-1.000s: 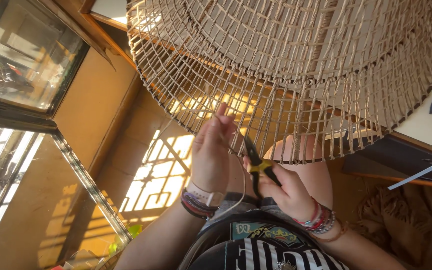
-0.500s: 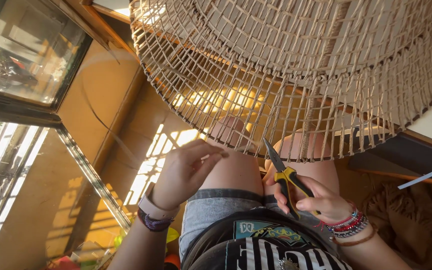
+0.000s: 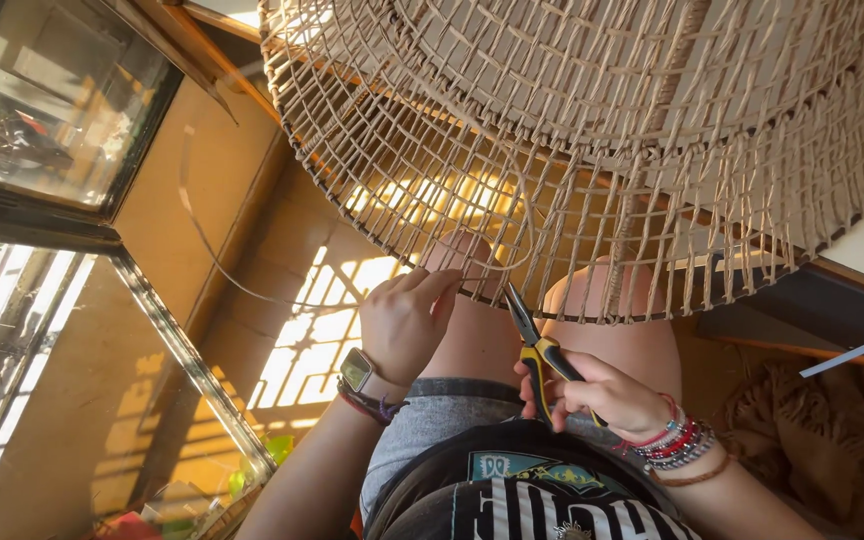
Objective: Trimming and weaving a large wicker lampshade or basket frame using snips.
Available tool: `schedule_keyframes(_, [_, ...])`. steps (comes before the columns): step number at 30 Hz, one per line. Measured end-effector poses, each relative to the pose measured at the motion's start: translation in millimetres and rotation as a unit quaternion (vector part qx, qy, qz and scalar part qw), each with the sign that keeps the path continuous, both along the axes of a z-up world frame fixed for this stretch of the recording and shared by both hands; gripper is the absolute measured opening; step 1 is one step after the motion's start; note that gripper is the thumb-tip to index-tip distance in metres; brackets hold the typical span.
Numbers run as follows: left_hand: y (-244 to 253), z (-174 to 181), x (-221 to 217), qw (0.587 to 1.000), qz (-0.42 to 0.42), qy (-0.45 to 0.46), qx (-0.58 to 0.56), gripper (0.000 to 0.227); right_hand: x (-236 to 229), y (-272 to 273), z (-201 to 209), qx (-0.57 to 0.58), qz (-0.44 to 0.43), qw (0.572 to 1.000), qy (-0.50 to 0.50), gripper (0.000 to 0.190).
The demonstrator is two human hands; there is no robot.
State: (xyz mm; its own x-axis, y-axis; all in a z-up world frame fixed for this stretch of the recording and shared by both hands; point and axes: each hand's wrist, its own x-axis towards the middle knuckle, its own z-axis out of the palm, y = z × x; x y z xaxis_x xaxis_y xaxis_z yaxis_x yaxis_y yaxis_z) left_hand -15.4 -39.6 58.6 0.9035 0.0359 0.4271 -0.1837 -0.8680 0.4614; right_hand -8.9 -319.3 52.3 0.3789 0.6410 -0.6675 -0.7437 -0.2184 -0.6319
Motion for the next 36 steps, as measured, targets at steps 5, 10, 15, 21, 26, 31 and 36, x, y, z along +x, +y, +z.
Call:
schedule_keyframes(5, [0, -6, 0, 1.000, -0.020, 0.011, 0.017, 0.007, 8, 17, 4, 0.008, -0.011, 1.000, -0.002, 0.061])
schedule_keyframes(10, [2, -10, 3, 0.999, -0.032, 0.032, 0.001, 0.009, 9, 18, 3, 0.038, -0.020, 0.998, -0.038, 0.060])
schedule_keyframes(15, [7, 0, 4, 0.999, -0.030, -0.007, 0.010, 0.017, 3, 10, 11, -0.005, -0.014, 1.000, 0.010, 0.063])
schedule_keyframes(21, [6, -19, 8, 0.999, -0.044, 0.002, -0.013, 0.019, 16, 24, 9, -0.060, 0.015, 0.998, -0.016, 0.051])
schedule_keyframes(26, [-18, -4, -5, 0.998, 0.040, 0.040, -0.014, 0.019, -14, -40, 37, -0.351, 0.240, 0.764, -0.486, 0.035])
schedule_keyframes(31, [-67, 8, -8, 0.974, -0.151, 0.005, -0.170, 0.027, -20, -72, 62, -0.440, 0.232, 0.732, -0.466, 0.042])
schedule_keyframes(36, [-68, -3, 2, 0.958, -0.049, 0.032, -0.281, 0.023, -7, -59, 28, -0.133, 0.112, 0.954, -0.245, 0.044])
